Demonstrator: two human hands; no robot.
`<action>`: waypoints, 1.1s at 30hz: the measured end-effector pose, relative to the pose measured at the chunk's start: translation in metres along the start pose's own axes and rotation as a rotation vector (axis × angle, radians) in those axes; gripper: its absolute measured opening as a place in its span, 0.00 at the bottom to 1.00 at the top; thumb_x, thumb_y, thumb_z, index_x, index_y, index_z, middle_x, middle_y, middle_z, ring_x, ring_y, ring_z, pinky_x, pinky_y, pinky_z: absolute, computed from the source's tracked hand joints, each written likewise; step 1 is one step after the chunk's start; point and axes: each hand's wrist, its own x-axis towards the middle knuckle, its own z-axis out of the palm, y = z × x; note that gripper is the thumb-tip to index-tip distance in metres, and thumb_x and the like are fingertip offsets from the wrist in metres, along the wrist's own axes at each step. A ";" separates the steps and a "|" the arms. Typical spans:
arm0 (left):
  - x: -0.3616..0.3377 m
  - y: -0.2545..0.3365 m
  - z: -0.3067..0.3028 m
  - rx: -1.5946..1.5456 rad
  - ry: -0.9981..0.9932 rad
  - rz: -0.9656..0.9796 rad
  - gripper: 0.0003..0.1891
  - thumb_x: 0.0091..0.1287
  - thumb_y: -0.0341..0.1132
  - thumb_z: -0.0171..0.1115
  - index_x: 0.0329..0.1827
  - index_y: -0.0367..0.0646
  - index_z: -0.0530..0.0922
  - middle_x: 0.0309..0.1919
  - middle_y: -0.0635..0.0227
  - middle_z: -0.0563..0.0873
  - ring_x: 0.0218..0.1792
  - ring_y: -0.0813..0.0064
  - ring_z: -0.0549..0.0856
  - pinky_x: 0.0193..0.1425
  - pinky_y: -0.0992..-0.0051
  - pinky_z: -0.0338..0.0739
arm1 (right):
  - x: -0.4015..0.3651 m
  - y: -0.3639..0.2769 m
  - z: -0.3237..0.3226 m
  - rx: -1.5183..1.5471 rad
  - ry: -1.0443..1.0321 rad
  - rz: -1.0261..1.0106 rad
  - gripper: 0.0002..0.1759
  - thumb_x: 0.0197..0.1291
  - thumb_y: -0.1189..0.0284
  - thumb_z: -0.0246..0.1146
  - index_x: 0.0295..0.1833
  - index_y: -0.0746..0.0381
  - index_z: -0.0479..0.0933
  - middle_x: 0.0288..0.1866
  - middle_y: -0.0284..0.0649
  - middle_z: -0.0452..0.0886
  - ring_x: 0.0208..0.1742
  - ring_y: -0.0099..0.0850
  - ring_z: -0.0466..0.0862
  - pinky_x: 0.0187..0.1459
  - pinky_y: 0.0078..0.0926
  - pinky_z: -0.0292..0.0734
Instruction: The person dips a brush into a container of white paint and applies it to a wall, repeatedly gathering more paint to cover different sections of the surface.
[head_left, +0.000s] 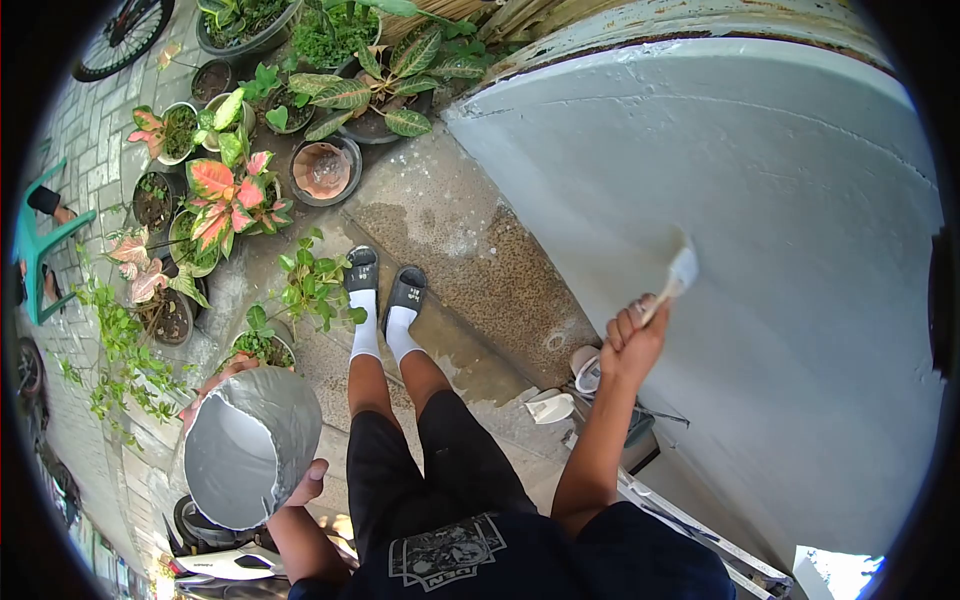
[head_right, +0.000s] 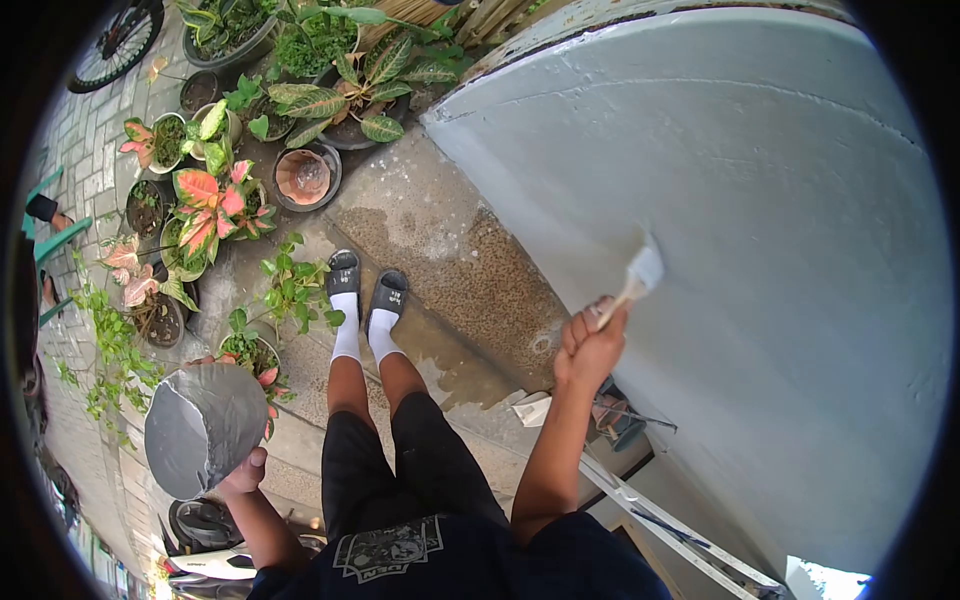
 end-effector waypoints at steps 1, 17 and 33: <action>0.001 -0.001 0.002 -0.077 0.060 0.006 0.60 0.46 0.76 0.60 0.71 0.36 0.55 0.60 0.53 0.74 0.64 0.55 0.72 0.71 0.54 0.55 | -0.010 -0.007 -0.002 0.007 0.040 -0.156 0.21 0.75 0.52 0.47 0.36 0.56 0.67 0.18 0.26 0.61 0.13 0.15 0.54 0.12 0.15 0.46; 0.009 -0.013 -0.005 -0.159 0.073 0.017 0.63 0.43 0.75 0.66 0.71 0.35 0.52 0.61 0.54 0.72 0.61 0.56 0.74 0.67 0.56 0.63 | 0.180 0.187 0.002 0.007 -0.070 0.881 0.23 0.76 0.53 0.41 0.30 0.56 0.61 0.17 0.26 0.55 0.12 0.18 0.53 0.12 0.17 0.47; 0.023 -0.011 -0.013 0.063 0.021 0.159 0.62 0.44 0.77 0.61 0.73 0.37 0.53 0.63 0.54 0.72 0.66 0.56 0.70 0.71 0.55 0.56 | 0.069 0.089 0.022 -0.003 0.121 -0.225 0.23 0.76 0.49 0.43 0.32 0.54 0.63 0.20 0.30 0.65 0.16 0.20 0.61 0.17 0.19 0.53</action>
